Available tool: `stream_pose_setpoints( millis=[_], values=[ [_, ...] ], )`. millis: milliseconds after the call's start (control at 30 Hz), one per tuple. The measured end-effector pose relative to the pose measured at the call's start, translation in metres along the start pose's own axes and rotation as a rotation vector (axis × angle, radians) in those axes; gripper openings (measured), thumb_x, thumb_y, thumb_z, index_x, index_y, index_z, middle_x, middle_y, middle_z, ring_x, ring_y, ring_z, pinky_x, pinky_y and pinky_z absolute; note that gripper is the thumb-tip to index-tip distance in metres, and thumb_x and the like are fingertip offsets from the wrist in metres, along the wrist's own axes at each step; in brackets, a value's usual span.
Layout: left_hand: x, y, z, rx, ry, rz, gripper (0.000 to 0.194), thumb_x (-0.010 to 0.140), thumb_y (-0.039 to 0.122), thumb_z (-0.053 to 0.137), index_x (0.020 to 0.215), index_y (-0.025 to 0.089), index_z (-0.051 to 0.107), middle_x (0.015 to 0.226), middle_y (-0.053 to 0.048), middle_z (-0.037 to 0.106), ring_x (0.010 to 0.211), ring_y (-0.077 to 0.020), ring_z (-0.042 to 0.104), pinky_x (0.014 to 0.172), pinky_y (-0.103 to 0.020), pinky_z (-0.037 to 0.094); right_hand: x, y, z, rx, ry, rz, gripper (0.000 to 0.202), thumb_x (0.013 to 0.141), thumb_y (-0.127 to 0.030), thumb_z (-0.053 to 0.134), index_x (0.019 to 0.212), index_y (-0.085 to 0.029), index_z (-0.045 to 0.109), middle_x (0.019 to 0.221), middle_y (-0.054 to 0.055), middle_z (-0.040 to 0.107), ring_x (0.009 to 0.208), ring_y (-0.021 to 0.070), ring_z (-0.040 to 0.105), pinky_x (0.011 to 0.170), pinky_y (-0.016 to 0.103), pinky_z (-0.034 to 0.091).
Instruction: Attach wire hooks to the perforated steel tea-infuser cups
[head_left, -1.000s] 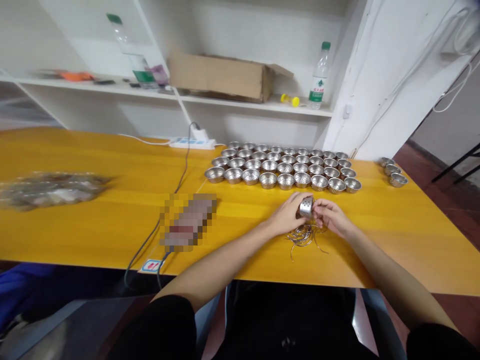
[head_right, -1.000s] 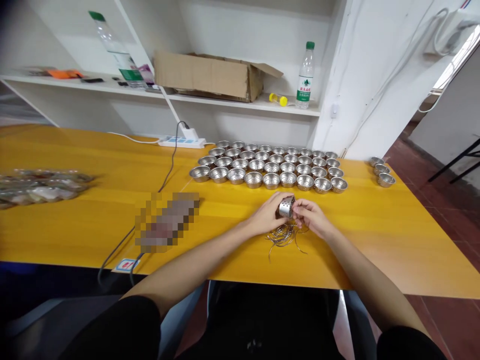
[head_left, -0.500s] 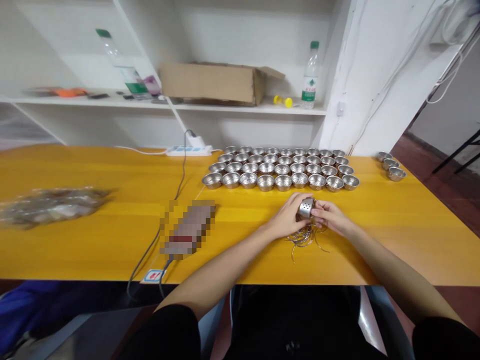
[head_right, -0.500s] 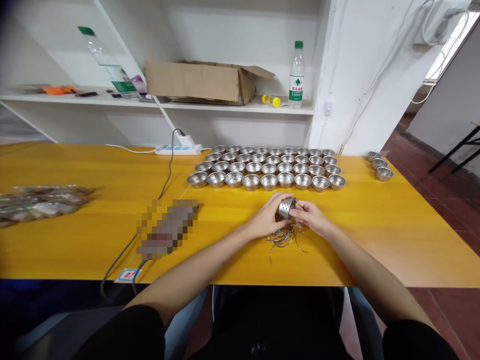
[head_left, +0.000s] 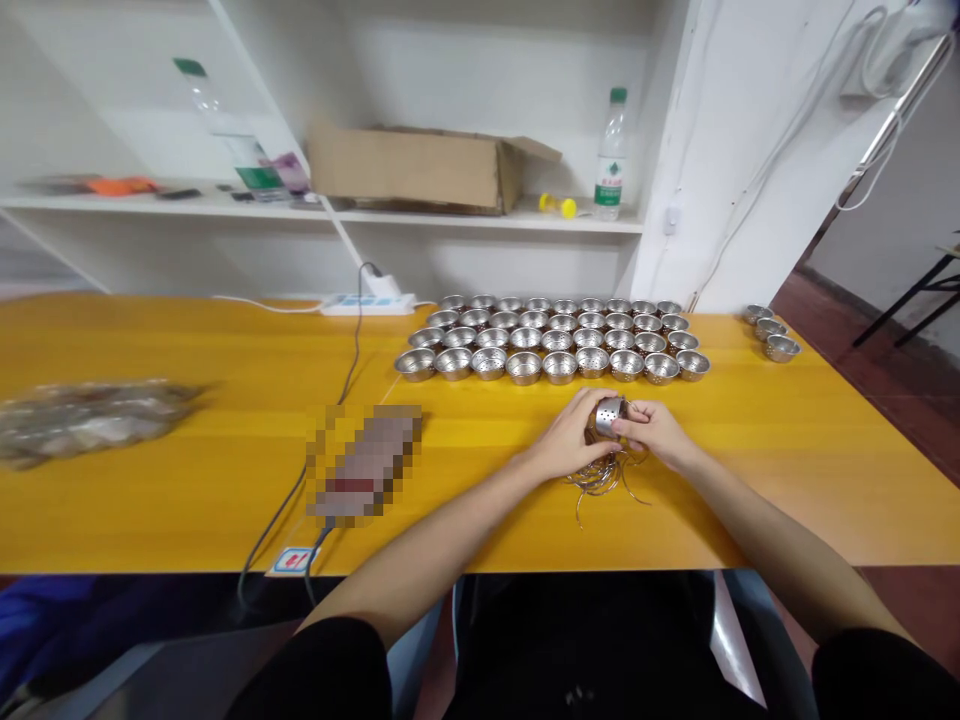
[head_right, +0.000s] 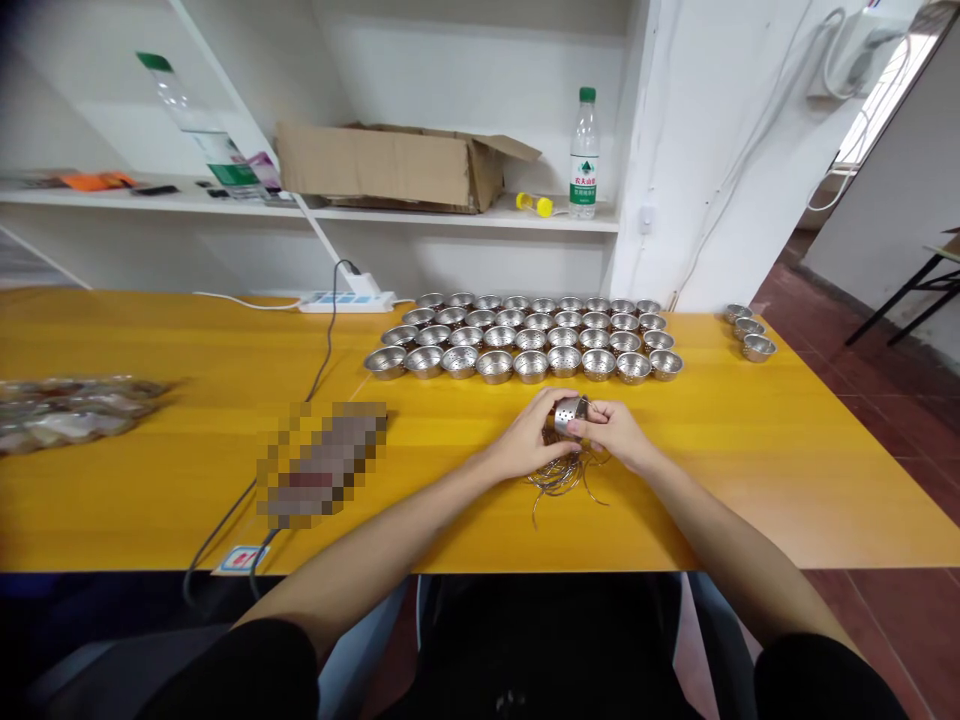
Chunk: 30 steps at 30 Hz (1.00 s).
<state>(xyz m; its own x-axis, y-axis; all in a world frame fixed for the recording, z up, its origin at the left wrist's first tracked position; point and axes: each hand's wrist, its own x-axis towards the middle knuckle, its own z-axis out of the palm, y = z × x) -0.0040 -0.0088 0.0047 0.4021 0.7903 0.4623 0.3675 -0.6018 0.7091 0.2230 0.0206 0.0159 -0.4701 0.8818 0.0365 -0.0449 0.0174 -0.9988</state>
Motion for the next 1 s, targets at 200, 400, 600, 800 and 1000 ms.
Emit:
stream_pose_setpoints(
  millis=[200, 400, 600, 800, 1000],
  values=[
    [0.0004, 0.0002, 0.0002, -0.019, -0.005, -0.005, 0.076, 0.091, 0.031, 0.097, 0.156, 0.032, 0.057, 0.154, -0.015, 0.068, 0.146, -0.0418, 0.069, 0.128, -0.072, 0.057, 0.0026, 0.0031, -0.0024, -0.01, -0.021, -0.003, 0.095, 0.064, -0.078, 0.109, 0.067, -0.029, 0.027, 0.054, -0.012, 0.032, 0.048, 0.0066, 0.031, 0.047, 0.026, 0.021],
    [0.0008, -0.0011, 0.0013, -0.039, -0.009, -0.016, 0.076, 0.091, 0.033, 0.097, 0.155, 0.03, 0.056, 0.154, -0.015, 0.068, 0.148, -0.042, 0.068, 0.129, -0.073, 0.055, 0.0019, 0.0009, -0.0035, -0.005, -0.05, 0.004, 0.096, 0.065, -0.081, 0.108, 0.066, -0.028, 0.027, 0.055, -0.012, 0.032, 0.047, 0.0057, 0.029, 0.047, 0.026, 0.021],
    [0.0006, -0.0009, 0.0008, -0.06, -0.007, -0.048, 0.075, 0.089, 0.039, 0.099, 0.151, 0.028, 0.058, 0.151, -0.015, 0.07, 0.144, -0.0418, 0.069, 0.127, -0.072, 0.055, 0.0024, 0.0025, -0.004, -0.031, -0.07, -0.001, 0.095, 0.069, -0.083, 0.105, 0.065, -0.028, 0.027, 0.052, -0.012, 0.031, 0.046, 0.0057, 0.028, 0.047, 0.026, 0.017],
    [0.001, 0.0038, 0.0004, -0.038, -0.003, -0.087, 0.072, 0.089, 0.043, 0.099, 0.147, 0.028, 0.059, 0.149, -0.014, 0.07, 0.143, -0.0404, 0.07, 0.127, -0.069, 0.056, 0.002, 0.0024, -0.0045, -0.062, -0.083, -0.024, 0.091, 0.072, -0.085, 0.101, 0.065, -0.028, 0.03, 0.052, -0.01, 0.035, 0.047, 0.0068, 0.03, 0.047, 0.025, 0.02],
    [0.0009, 0.0038, 0.0012, -0.029, 0.012, -0.085, 0.069, 0.093, 0.04, 0.094, 0.15, 0.028, 0.058, 0.148, -0.014, 0.071, 0.133, -0.0366, 0.072, 0.121, -0.066, 0.06, 0.0013, 0.0061, -0.0081, -0.045, -0.097, -0.014, 0.086, 0.074, -0.083, 0.099, 0.065, -0.028, 0.035, 0.053, -0.009, 0.039, 0.047, 0.0073, 0.035, 0.048, 0.024, 0.024]
  ],
)
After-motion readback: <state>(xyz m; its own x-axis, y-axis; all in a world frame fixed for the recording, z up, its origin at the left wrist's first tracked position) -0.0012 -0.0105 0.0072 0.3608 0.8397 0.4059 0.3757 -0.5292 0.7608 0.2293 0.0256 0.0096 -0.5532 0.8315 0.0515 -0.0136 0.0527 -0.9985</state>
